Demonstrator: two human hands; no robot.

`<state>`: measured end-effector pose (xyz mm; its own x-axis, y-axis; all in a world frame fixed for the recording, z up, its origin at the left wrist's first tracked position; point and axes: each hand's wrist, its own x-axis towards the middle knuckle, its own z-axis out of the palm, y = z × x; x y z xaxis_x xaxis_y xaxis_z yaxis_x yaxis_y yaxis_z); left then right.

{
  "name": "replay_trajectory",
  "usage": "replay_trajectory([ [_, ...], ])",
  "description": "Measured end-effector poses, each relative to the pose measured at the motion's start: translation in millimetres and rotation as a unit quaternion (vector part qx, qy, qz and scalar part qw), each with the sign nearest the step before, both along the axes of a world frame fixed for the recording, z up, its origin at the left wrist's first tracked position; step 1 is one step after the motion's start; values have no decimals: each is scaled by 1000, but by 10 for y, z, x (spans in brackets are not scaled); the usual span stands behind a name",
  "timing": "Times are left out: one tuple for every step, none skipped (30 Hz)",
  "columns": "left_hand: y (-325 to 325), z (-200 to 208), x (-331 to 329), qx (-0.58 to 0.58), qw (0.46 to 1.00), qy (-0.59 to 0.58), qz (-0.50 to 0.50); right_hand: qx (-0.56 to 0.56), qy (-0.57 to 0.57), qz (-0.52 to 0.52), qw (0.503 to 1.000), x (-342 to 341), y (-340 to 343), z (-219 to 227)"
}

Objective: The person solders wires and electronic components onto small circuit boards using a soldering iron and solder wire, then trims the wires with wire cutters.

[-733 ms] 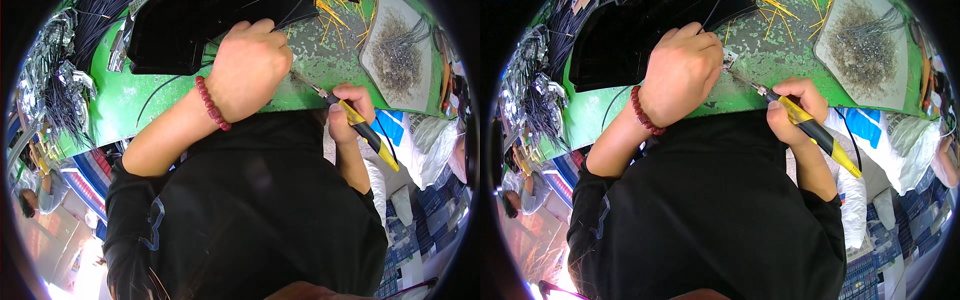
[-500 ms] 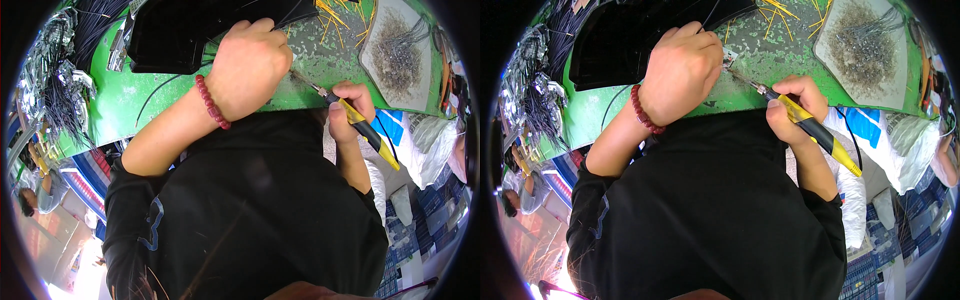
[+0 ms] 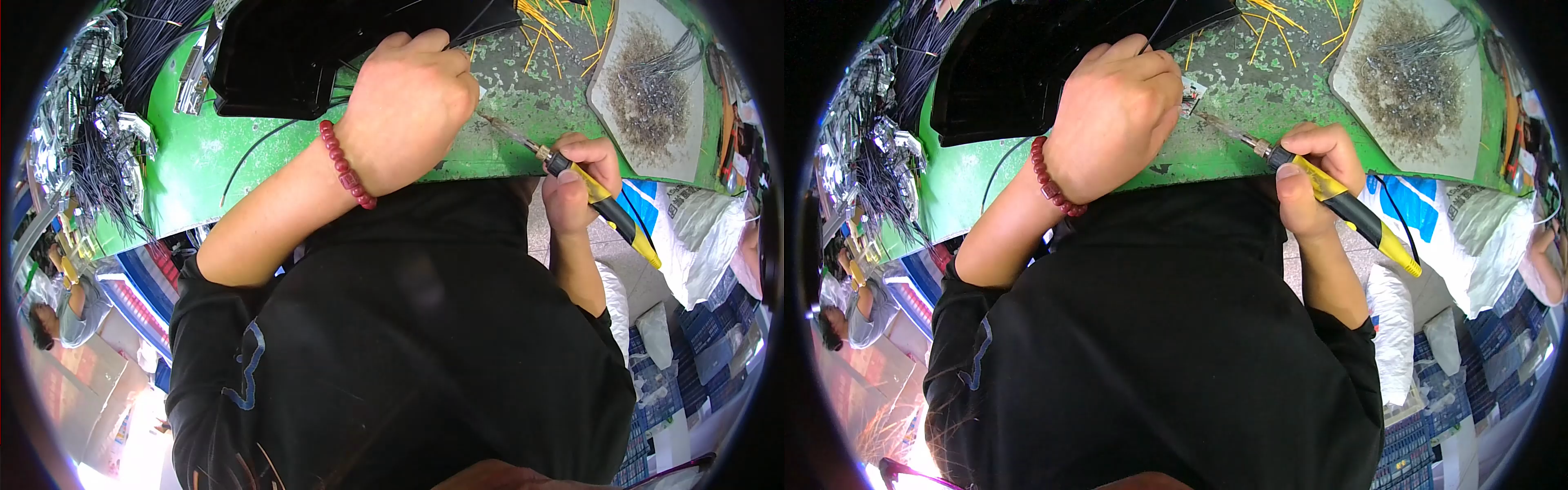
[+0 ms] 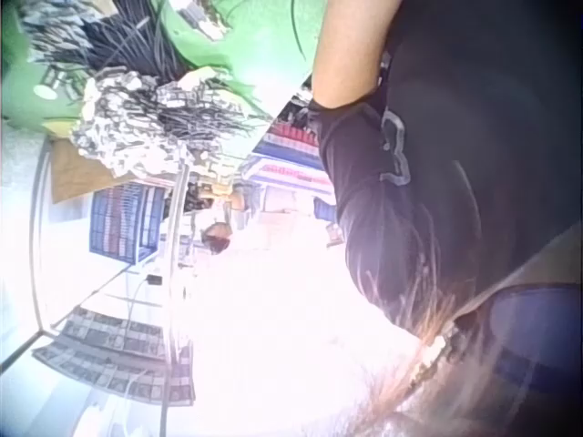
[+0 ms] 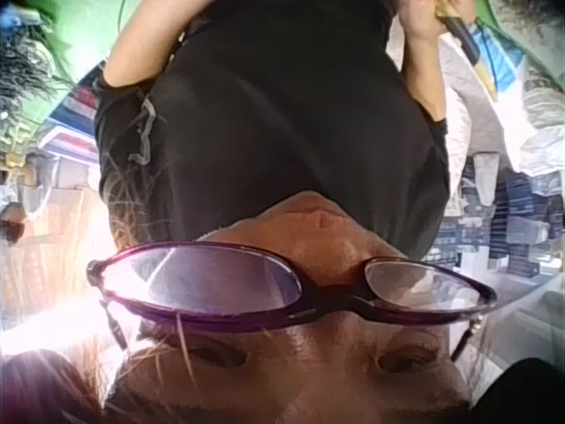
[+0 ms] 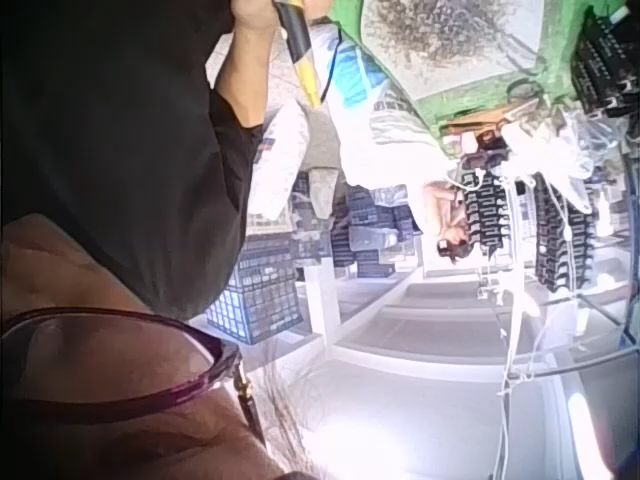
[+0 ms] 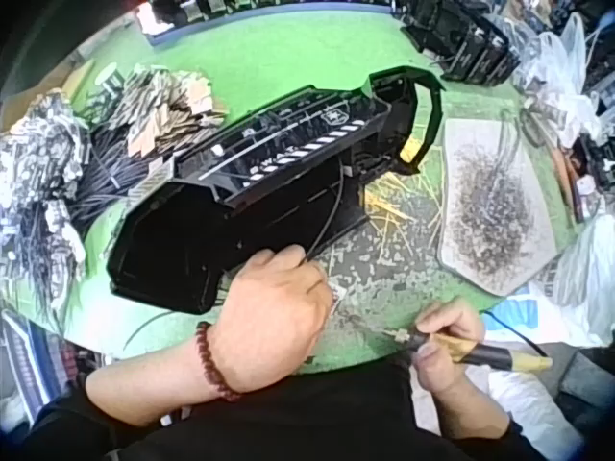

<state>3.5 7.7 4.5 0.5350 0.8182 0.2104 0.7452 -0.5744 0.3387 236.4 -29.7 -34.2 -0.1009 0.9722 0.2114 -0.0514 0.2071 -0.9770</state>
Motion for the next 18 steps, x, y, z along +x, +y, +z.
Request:
replay_trajectory([
  [-1,-1,-1,0,1000,0,0,0,0,0,1000,-3,-1,4],
  [-1,-2,-2,0,1000,1,-1,-2,0,0,1000,-9,-1,12],
  [-1,-3,-2,0,1000,1,-1,-4,0,1,1000,-13,-1,17],
  [-4,-7,-6,0,1000,1,-1,-4,0,1,1000,-16,-1,20],
  [-8,-14,-9,2,1000,2,0,-7,1,2,1000,-19,-2,21],
  [-12,-18,-12,4,1000,2,1,-11,3,4,1000,-21,-4,22],
  [-10,-18,-10,4,1000,1,0,-11,2,3,1000,-23,-5,21],
  [-9,-16,-8,1,1000,1,0,-6,0,-2,1000,-27,-5,18],
  [-8,-17,-6,-1,1000,1,-1,-2,-2,-6,1000,-27,-7,16],
  [-10,-15,-10,-1,1000,2,0,-2,-1,-5,1000,-26,-6,16],
  [-13,-14,-14,-1,1000,1,0,-4,-1,2,1000,-21,-7,15],
  [-16,-13,-18,-2,1000,0,0,-5,-2,9,1000,-16,-9,12],
  [-9,-14,-15,-2,1000,-1,-1,-5,-3,9,1000,-6,-11,13],
  [-2,-13,-12,0,1000,1,-3,-4,-6,18,1000,3,-14,13],
  [3,-15,-9,1,1000,4,-5,-4,-9,27,1000,8,-19,14],
  [3,-14,-7,1,1000,4,-4,-4,-9,28,1000,6,-16,21],
  [1,-14,-5,2,1000,4,-2,-3,-16,32,999,2,-13,32],
  [0,-13,-4,2,1000,3,1,-3,-23,35,999,0,-10,37],
])
